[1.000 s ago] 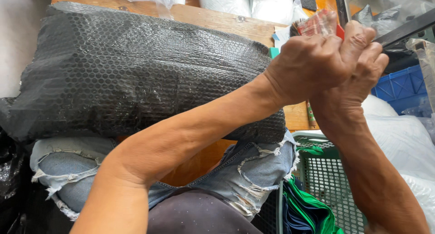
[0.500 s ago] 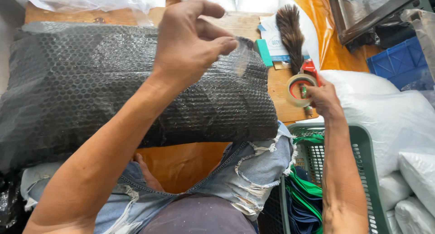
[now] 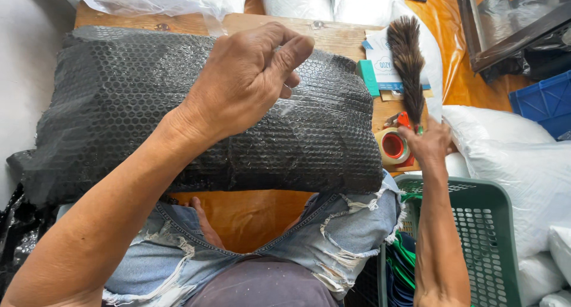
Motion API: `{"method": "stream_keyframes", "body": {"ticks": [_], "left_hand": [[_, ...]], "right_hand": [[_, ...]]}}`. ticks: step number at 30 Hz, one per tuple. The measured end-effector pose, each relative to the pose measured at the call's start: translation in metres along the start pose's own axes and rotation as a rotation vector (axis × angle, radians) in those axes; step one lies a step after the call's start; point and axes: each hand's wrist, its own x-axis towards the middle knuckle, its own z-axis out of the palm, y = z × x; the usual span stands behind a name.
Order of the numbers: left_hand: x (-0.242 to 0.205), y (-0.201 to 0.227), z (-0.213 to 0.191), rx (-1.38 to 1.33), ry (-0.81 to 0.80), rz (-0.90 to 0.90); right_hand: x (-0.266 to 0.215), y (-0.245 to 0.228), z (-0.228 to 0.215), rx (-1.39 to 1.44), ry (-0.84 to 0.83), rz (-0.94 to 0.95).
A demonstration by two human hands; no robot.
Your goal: The person wraps an item in black bubble wrap and secures it with clear tape using a tape dispenser.
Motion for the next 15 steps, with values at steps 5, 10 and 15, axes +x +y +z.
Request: {"method": "stream_keyframes", "body": {"ticks": [5,10,15], "left_hand": [[0.001,0.019,0.004,-0.027,-0.129,0.019],[-0.002,0.031,0.006,-0.024,-0.195,0.035],[-0.006,0.026,-0.001,-0.057,-0.218,0.144]], "right_hand": [[-0.088,-0.099,-0.087,0.707,0.094,-0.723],[-0.156,-0.173,-0.127,0.735,-0.204,-1.004],[-0.183,-0.197,-0.123,0.692,-0.42,-0.943]]}}
